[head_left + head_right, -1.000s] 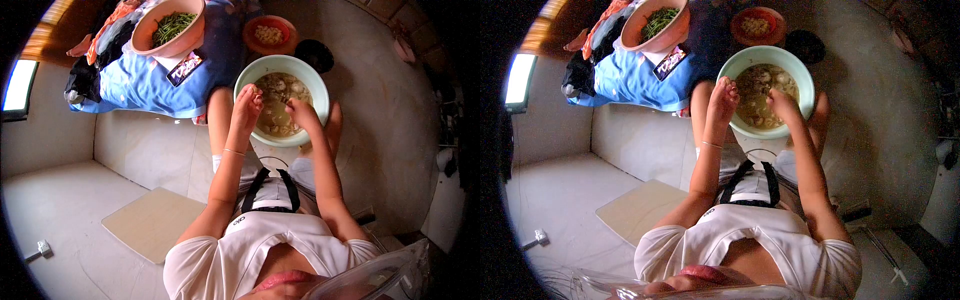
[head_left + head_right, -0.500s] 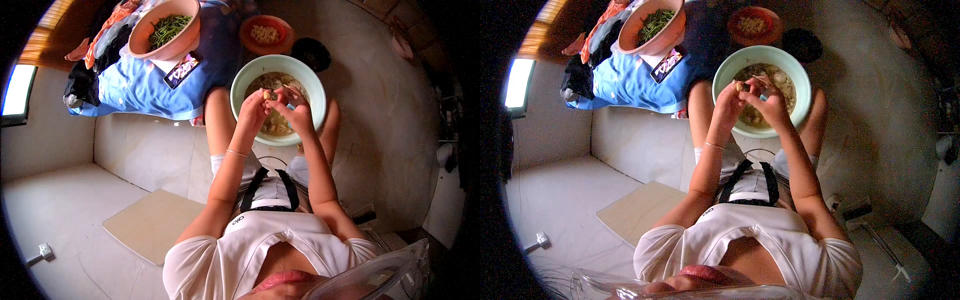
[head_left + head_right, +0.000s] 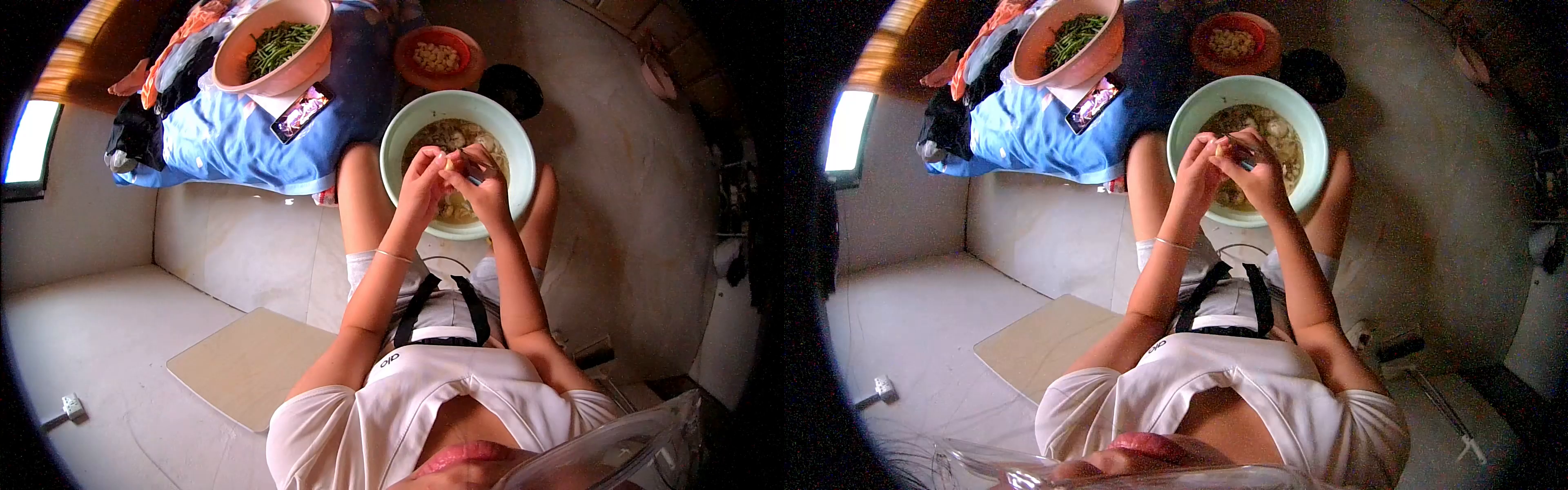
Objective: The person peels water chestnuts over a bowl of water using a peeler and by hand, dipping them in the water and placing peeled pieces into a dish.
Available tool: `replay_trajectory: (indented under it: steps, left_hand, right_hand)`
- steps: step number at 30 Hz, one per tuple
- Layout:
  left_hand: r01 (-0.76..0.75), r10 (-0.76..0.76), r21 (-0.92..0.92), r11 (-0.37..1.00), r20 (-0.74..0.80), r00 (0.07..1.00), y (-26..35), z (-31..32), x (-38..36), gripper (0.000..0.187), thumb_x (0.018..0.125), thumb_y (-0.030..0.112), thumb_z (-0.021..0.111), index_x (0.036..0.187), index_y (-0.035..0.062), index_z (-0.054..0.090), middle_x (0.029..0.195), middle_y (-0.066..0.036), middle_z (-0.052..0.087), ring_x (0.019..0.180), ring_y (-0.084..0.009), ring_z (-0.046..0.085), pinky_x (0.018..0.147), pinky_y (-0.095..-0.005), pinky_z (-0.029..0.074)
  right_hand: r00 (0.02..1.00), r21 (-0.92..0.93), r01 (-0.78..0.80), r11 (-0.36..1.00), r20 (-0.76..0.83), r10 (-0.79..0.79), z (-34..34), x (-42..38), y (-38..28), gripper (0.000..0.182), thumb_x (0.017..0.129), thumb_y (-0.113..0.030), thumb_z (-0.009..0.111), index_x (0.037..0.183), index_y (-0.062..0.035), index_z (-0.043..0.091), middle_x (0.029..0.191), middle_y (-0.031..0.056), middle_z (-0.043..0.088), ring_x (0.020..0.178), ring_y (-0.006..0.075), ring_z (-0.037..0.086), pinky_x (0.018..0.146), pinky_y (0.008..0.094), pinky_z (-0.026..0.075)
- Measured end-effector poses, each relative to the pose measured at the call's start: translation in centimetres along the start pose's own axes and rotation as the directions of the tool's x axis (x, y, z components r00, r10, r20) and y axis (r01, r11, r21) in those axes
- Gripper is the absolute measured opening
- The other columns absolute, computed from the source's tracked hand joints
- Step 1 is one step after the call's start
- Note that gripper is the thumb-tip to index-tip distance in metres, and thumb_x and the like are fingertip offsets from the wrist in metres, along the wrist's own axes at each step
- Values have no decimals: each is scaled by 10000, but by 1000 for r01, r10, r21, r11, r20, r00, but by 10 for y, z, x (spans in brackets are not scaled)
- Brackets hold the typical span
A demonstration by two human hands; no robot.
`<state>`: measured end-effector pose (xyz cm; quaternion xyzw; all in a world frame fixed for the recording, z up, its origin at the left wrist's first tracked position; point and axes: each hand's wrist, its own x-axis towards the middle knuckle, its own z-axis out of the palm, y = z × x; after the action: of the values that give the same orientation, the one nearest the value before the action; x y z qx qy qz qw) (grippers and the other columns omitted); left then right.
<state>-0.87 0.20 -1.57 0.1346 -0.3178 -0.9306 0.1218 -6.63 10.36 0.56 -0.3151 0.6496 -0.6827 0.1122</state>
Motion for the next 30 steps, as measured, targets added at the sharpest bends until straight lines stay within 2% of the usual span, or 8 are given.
replay_trajectory:
  steps: [2,4,7,10,12,17,23,30]
  left_hand:
    - [-37,32,114,993,46,998,7,-3,-2,157,898,226,496,928,71,500,915,-15,565,744,-73,524,576,-206,431]
    - [-83,56,349,933,88,995,14,-5,-6,191,898,219,501,955,37,506,908,-33,564,784,-85,534,604,-224,460]
    - [-151,125,515,843,85,988,18,3,-11,194,891,200,515,973,23,518,903,-30,570,804,-85,540,600,-216,462]
    - [-142,114,533,834,85,990,21,6,-12,200,888,193,522,973,12,526,899,-27,574,794,-84,542,601,-208,462]
    - [-157,124,536,830,97,987,20,3,-12,203,889,190,519,980,9,529,905,-27,579,795,-84,545,606,-208,465]
    - [-192,149,568,801,121,981,21,4,-14,212,898,178,501,1005,1,546,901,-30,594,795,-83,555,623,-207,474]
    - [-219,179,700,679,132,975,26,8,-19,183,893,126,501,991,-14,568,852,-37,604,779,-93,581,637,-218,488]
    - [-341,313,850,401,223,923,24,5,-20,120,840,43,546,940,-22,562,802,-103,604,694,-137,599,610,-242,487]
  right_hand:
    - [996,-218,90,972,12,-89,-3,1,-7,238,736,-56,650,951,-29,551,848,73,545,797,185,564,716,290,446]
    - [996,-278,93,956,10,-94,-5,1,-8,241,734,-49,645,954,-29,550,854,90,550,796,210,571,711,293,448]
    - [996,-346,89,934,8,-92,-7,-1,-7,237,733,-36,628,956,-30,549,870,121,567,795,265,583,703,304,456]
    - [997,-376,79,923,11,-81,-6,-2,-10,226,741,-40,624,955,-34,552,868,118,577,797,261,589,701,308,458]
    - [1000,-294,17,956,-18,-23,-6,-2,-10,215,747,-42,621,951,-36,553,862,116,576,798,265,588,704,310,460]
    - [998,-374,67,925,8,-69,-9,-2,-13,217,747,-45,622,952,-38,548,866,114,574,803,267,589,702,312,461]
    - [995,-423,101,900,27,-99,-11,-3,-13,235,741,-43,621,965,-48,551,881,111,576,816,266,588,708,319,463]
    - [997,-391,81,917,18,-81,-9,-5,-15,230,739,-20,611,962,-45,562,907,111,584,834,259,590,728,313,463]
